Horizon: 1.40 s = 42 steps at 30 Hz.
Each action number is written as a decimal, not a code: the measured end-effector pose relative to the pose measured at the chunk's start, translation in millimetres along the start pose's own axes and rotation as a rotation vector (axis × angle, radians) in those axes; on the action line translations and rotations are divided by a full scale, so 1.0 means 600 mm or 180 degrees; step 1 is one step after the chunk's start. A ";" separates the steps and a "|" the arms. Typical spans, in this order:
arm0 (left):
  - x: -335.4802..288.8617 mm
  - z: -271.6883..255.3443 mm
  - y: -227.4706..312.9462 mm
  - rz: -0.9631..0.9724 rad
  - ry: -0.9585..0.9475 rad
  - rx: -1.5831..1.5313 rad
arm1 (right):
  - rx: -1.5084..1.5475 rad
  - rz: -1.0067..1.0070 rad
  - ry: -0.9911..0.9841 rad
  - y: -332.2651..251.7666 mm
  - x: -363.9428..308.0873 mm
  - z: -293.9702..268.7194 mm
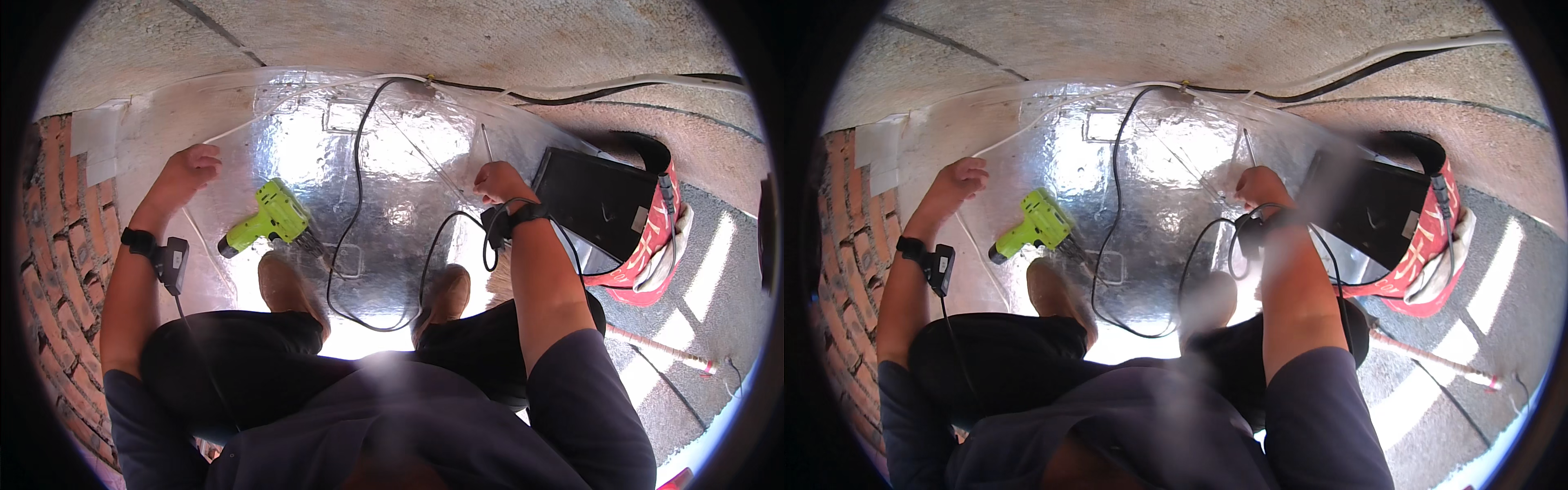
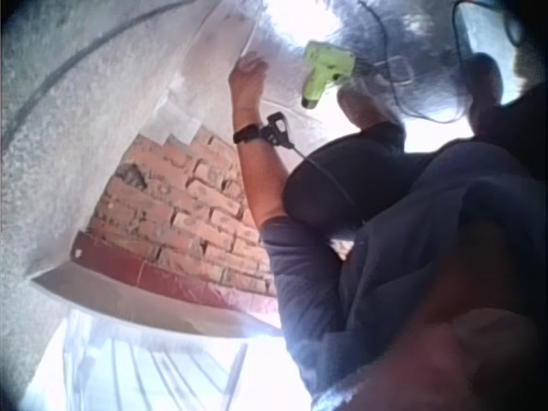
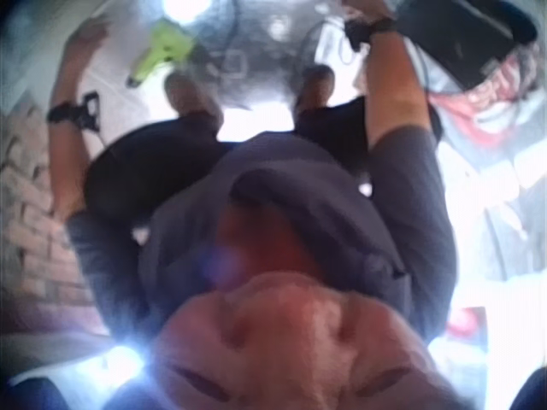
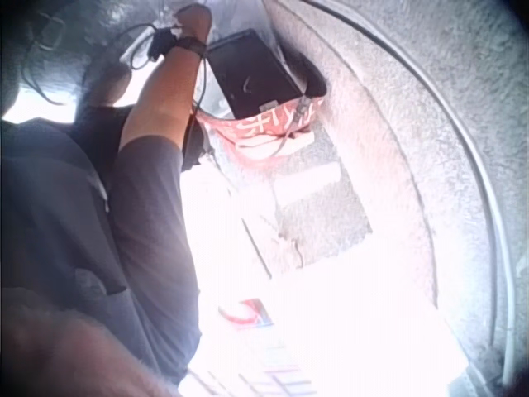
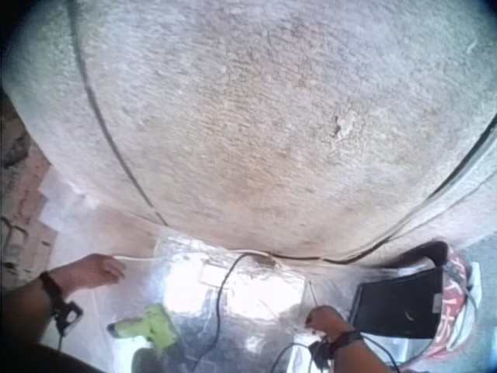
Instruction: The person sits on the floor and uses a power drill to secure a white electrical cable to the wall. They then strip the cable ends and connect them to a black wire, securing the connection with a twist tie.
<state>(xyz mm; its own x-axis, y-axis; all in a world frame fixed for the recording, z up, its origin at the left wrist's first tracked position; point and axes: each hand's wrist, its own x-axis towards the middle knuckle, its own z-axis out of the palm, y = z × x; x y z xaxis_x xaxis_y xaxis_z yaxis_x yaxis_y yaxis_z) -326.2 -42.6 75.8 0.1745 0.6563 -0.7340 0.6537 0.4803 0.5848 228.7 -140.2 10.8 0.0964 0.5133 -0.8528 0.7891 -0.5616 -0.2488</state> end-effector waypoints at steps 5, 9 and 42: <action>0.006 0.007 0.001 0.0080 -0.0050 -0.0053 | -0.0105 -0.0087 -0.0051 0.001 -0.018 0.023; 0.009 0.008 0.002 0.0078 -0.0065 -0.0033 | -0.0387 -0.0421 0.0261 0.019 -0.009 0.052; -0.007 0.049 0.104 0.0768 -0.1514 -0.0308 | 0.1860 -0.1556 -0.1380 -0.278 -0.097 -0.016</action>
<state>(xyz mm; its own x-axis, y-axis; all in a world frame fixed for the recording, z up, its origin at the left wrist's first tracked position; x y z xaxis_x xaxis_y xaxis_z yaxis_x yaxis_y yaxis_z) -264.3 -32.5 105.6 0.6401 0.4296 -0.6370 0.4869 0.4146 0.7688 97.1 -70.0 106.1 -0.5043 0.5581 -0.6589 0.2331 -0.6467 -0.7262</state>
